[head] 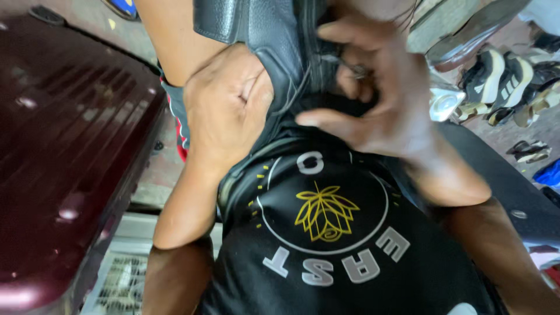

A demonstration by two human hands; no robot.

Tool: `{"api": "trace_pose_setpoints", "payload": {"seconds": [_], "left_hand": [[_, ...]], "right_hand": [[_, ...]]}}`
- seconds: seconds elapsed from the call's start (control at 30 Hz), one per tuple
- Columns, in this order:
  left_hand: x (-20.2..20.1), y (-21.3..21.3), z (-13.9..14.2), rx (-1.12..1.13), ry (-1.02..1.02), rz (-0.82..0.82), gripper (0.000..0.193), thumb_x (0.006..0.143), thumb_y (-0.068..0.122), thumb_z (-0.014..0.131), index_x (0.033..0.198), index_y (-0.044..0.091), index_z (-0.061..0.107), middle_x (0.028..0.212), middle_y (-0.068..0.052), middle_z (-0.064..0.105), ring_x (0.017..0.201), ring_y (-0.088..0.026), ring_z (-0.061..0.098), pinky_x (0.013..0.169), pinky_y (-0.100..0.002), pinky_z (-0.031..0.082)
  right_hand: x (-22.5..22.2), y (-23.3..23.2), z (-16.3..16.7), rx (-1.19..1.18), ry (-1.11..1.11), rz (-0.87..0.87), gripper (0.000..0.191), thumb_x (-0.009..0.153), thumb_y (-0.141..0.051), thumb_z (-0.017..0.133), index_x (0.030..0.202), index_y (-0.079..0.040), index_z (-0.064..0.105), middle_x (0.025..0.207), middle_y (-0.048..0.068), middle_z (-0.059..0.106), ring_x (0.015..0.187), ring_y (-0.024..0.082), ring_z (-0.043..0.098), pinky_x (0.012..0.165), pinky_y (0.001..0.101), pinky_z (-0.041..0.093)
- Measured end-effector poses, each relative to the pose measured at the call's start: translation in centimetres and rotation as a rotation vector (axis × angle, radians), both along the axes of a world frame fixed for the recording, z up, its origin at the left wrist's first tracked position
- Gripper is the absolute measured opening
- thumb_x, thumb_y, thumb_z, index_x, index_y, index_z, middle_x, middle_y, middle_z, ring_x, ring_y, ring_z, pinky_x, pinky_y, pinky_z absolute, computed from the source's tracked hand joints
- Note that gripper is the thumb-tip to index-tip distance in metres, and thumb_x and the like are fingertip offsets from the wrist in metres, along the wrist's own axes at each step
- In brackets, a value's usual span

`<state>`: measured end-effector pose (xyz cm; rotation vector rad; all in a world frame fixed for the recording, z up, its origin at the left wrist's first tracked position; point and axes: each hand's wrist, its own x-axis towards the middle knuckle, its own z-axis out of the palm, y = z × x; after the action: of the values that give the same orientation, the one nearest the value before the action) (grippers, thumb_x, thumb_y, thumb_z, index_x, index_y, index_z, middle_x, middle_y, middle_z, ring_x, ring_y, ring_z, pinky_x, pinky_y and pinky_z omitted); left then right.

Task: The person hand-sews a black leather shoe using a needle and thread. They repeatedly push the needle through the shoe's upper and pull the thread tight to secure the seam.

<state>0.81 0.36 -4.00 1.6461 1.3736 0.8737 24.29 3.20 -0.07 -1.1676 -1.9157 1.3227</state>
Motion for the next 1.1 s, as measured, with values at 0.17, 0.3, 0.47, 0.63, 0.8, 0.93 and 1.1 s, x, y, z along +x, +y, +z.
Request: {"api": "trace_pose_setpoints", "payload": {"seconds": [0.17,0.3,0.47,0.63,0.8,0.93,1.1], "left_hand": [[-2.2,-2.1,-1.4,-0.058,-0.065,0.24,0.039,0.099,0.001,0.079,0.077,0.003,0.047,0.064,-0.005,0.039,0.059,-0.013,0.038,0.058,-0.028,0.032],[-6.4,-2.7,-2.4,-0.115,-0.152,0.6,0.046,0.099,0.0,0.075,0.07,0.007,0.04,0.068,0.002,0.042,0.063,-0.007,0.038,0.06,-0.026,0.032],[-5.6,-3.2,-3.3,-0.029,-0.039,0.626,0.039,0.097,0.003,0.075,0.078,0.008,0.041,0.076,0.001,0.042,0.072,-0.013,0.039,0.066,-0.029,0.033],[-1.8,-1.5,-1.3,0.133,0.038,0.153,0.026,0.097,0.006,0.072,0.084,0.006,0.049,0.081,-0.006,0.049,0.078,-0.024,0.05,0.071,-0.036,0.04],[-0.7,1.0,-0.6,0.034,0.112,-0.114,0.014,0.096,0.008,0.069,0.089,0.003,0.058,0.085,-0.014,0.057,0.083,-0.035,0.06,0.076,-0.044,0.047],[0.3,0.7,-1.2,0.043,0.058,-0.028,0.016,0.089,0.007,0.072,0.085,0.002,0.057,0.081,-0.014,0.054,0.078,-0.035,0.055,0.072,-0.044,0.043],[0.9,-0.4,-1.6,-0.016,-0.034,0.182,0.029,0.093,-0.005,0.066,0.073,0.0,0.045,0.071,-0.011,0.04,0.062,-0.023,0.042,0.06,-0.035,0.037]], "right_hand": [[-0.7,-0.7,-2.8,0.275,-0.252,-0.081,0.072,0.085,-0.03,0.1,0.133,-0.008,0.052,0.071,-0.002,0.05,0.058,0.005,0.047,0.052,0.0222,0.038],[-1.0,0.3,-2.7,0.249,-0.218,-0.096,0.069,0.08,-0.025,0.101,0.128,-0.006,0.055,0.066,-0.004,0.047,0.053,0.004,0.043,0.049,0.0235,0.033],[-1.2,0.6,-1.9,0.138,-0.147,-0.08,0.07,0.082,-0.015,0.099,0.131,-0.005,0.05,0.065,-0.003,0.043,0.054,0.007,0.038,0.048,0.0221,0.028],[-0.1,-0.8,-0.8,-0.005,-0.287,-0.04,0.073,0.093,-0.027,0.095,0.144,-0.008,0.047,0.071,-0.003,0.046,0.058,0.005,0.045,0.054,0.0185,0.036],[1.1,1.4,2.6,0.183,-0.548,0.153,0.096,0.082,-0.04,0.09,0.152,0.001,0.04,0.073,0.001,0.061,0.056,0.01,0.053,0.046,0.0244,0.043],[1.8,2.1,4.0,0.276,-0.583,0.091,0.089,0.088,-0.045,0.089,0.153,-0.004,0.045,0.093,0.009,0.068,0.058,0.014,0.054,0.054,0.0294,0.048],[1.7,0.5,0.6,0.212,-0.483,0.024,0.055,0.093,-0.038,0.089,0.128,-0.007,0.061,0.088,0.006,0.064,0.066,0.012,0.057,0.057,0.0283,0.048]]}}
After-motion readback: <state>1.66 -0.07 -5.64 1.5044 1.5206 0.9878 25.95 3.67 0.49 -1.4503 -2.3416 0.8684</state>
